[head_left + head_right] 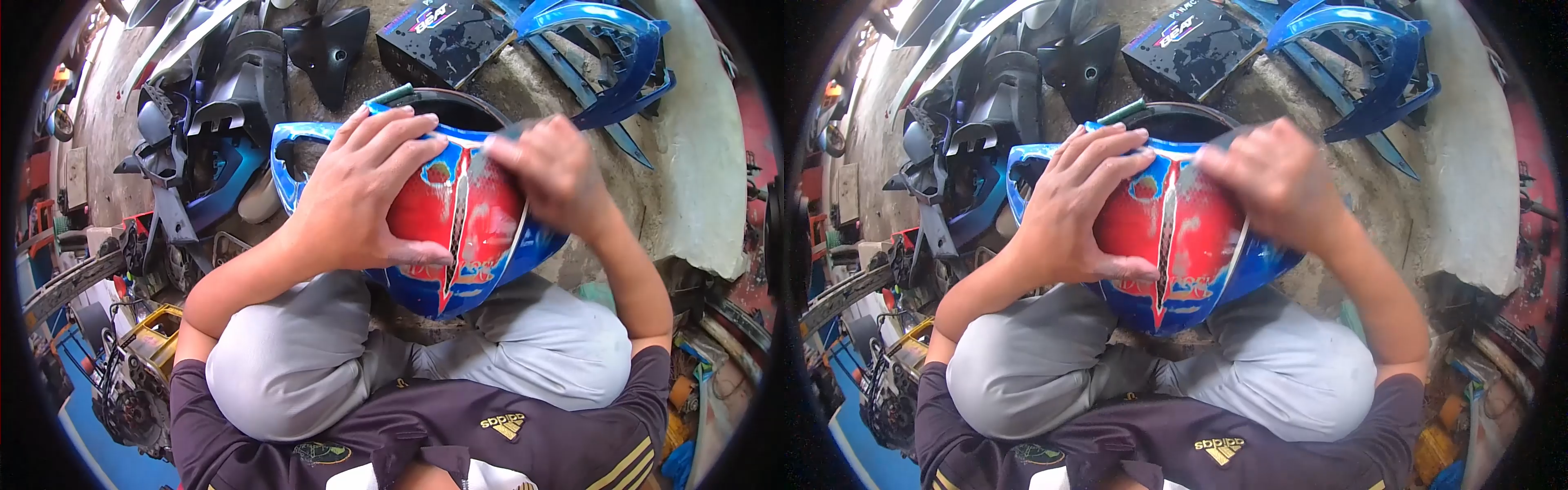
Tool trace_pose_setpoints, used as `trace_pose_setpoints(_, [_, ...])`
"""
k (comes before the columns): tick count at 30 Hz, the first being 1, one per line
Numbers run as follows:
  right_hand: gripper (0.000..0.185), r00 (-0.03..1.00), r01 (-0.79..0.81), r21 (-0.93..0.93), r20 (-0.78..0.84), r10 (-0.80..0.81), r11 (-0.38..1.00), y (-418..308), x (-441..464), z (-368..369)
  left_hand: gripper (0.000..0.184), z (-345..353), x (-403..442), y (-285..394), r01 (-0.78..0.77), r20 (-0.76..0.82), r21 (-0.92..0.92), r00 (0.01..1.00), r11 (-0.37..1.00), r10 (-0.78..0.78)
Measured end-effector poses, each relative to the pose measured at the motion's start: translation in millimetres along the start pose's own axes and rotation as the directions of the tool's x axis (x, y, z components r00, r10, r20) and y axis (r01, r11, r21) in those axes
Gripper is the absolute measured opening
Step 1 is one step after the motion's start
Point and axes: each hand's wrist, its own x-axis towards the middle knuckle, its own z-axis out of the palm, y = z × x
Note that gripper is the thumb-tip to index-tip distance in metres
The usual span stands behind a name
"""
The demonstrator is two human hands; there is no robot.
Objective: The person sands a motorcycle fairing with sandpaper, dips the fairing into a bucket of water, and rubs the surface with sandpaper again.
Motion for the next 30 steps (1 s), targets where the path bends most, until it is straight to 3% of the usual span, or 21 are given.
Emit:
trace_pose_setpoints(2, [0.034, 0.998, 0.065, 0.105, 0.016, -0.067, 0.992, -34.9, 3.8, -3.9, 0.113, 0.9, 0.0, 0.5, -0.001, 0.005, -0.005, 1.000, 1.000, 0.001])
trace_pose_setpoints(6, [0.038, 1.000, 0.001, -0.064, -0.013, -0.002, 0.998, 11.8, -3.8, 3.2, 0.112, 0.2, -0.2, -0.9, 0.004, 0.003, -0.009, 1.000, 1.000, -0.004])
trace_pose_setpoints(10, [0.033, 1.000, 0.022, 0.079, 0.007, -0.023, 0.997, -28.0, 7.4, -5.6, 0.111, 1.0, 1.0, -1.1, -0.006, -0.006, -0.008, 1.000, 1.000, 0.006])
trace_pose_setpoints(13, [0.035, 0.999, -0.036, -0.021, -0.017, 0.036, 0.999, -2.7, 6.9, -1.5, 0.112, 1.0, 0.8, -0.4, 0.009, -0.001, -0.009, 1.000, 1.000, -0.009])
trace_pose_setpoints(16, [0.036, 0.999, 0.006, 0.113, 0.039, -0.010, 0.994, -39.6, 6.0, -3.7, 0.113, 1.5, 1.5, -0.4, 0.001, 0.000, 0.000, 1.000, 1.000, -0.001])
trace_pose_setpoints(17, [0.036, 0.999, 0.027, 0.075, -0.019, -0.026, 0.997, -27.0, 7.8, -2.9, 0.113, 2.2, 2.1, -2.0, 0.002, -0.006, 0.000, 1.000, 1.000, -0.002])
trace_pose_setpoints(18, [0.040, 0.999, -0.012, -0.018, 0.046, 0.013, 1.000, -8.5, 6.1, -6.1, 0.112, 2.3, 1.7, -2.8, 0.004, -0.013, -0.001, 1.000, 1.000, -0.004])
trace_pose_setpoints(20, [0.042, 0.998, -0.052, -0.029, 0.023, 0.053, 0.998, 3.0, 0.2, -3.0, 0.112, 1.3, -0.6, -0.2, 0.005, -0.002, -0.008, 1.000, 1.000, -0.005])
trace_pose_setpoints(23, [0.044, 0.994, -0.026, 0.163, 0.105, 0.009, 0.986, -41.1, 7.4, -10.9, 0.112, 1.9, 1.3, -0.7, -0.002, -0.011, -0.011, 1.000, 1.000, 0.002])
trace_pose_setpoints(26, [0.044, 0.998, -0.059, 0.083, 0.004, 0.059, 0.995, 4.2, 2.1, -0.5, 0.111, 1.6, 0.9, -0.9, -0.002, -0.015, -0.013, 1.000, 1.000, 0.002])
trace_pose_setpoints(30, [0.040, 0.997, -0.040, 0.181, 0.073, 0.027, 0.983, -34.6, 9.9, -9.0, 0.111, 0.6, 1.1, -0.2, 0.001, 0.002, -0.009, 1.000, 1.000, -0.001])
